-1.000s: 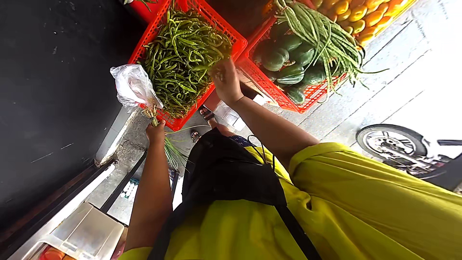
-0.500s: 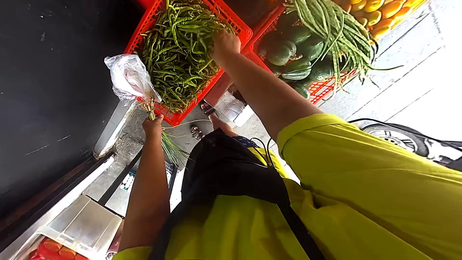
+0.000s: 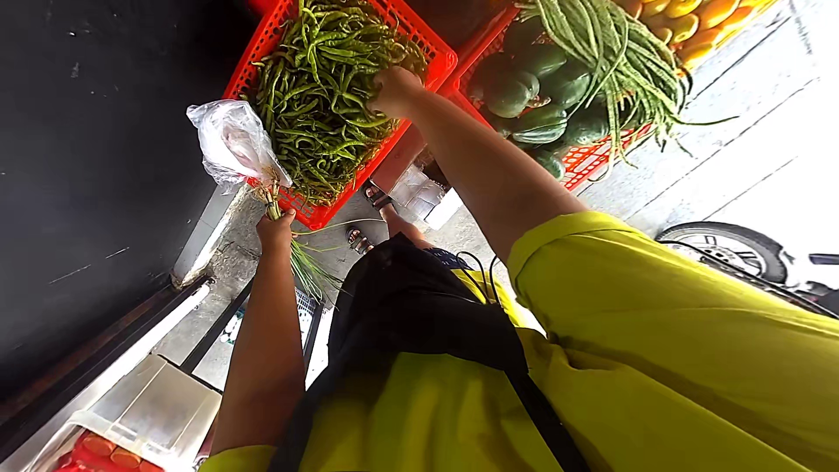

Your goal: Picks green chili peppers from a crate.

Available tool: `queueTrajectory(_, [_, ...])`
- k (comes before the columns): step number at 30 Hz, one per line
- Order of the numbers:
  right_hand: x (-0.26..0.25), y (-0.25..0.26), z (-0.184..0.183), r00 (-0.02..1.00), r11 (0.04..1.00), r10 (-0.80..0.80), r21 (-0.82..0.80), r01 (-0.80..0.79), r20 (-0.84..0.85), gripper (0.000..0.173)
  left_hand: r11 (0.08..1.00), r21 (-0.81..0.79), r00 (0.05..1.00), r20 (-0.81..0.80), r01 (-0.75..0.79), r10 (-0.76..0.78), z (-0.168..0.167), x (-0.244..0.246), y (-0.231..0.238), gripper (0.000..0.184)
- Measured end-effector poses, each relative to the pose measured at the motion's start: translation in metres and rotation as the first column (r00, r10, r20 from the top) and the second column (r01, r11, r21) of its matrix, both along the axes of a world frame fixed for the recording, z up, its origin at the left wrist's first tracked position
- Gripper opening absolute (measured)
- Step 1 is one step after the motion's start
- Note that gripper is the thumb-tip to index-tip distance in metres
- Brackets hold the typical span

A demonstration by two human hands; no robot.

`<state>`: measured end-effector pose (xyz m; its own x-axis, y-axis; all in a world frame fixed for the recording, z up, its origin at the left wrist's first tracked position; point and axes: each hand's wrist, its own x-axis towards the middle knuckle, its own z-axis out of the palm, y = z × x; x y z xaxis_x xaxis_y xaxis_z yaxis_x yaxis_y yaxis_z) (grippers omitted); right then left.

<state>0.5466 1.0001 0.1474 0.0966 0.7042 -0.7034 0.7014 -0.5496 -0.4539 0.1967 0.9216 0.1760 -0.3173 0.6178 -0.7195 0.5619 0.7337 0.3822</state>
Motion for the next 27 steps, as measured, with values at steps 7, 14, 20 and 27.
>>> queueTrajectory(7, [0.013,-0.025,0.041,0.935,0.946,-0.193,0.195,0.258,-0.299,0.034,1.000,-0.011,1.000,0.022,0.019,-0.019,0.002,-0.002,0.000,0.031])
queueTrajectory(14, [0.003,-0.035,0.067,0.874,0.914,-0.145,0.277,0.298,-0.463,0.027,1.000,-0.008,1.000,0.023,0.007,-0.007,0.003,-0.001,0.000,0.030])
queueTrajectory(20, [0.000,-0.040,0.032,0.974,0.968,0.208,0.163,-0.191,-0.094,0.058,1.000,-0.015,1.000,0.008,0.010,-0.010,-0.002,-0.004,0.002,0.032])
queueTrajectory(27, [-0.002,-0.014,0.052,0.997,0.949,-0.074,0.308,0.073,-0.006,0.052,1.000,-0.018,1.000,0.014,0.000,0.000,-0.001,-0.005,0.001,0.031])
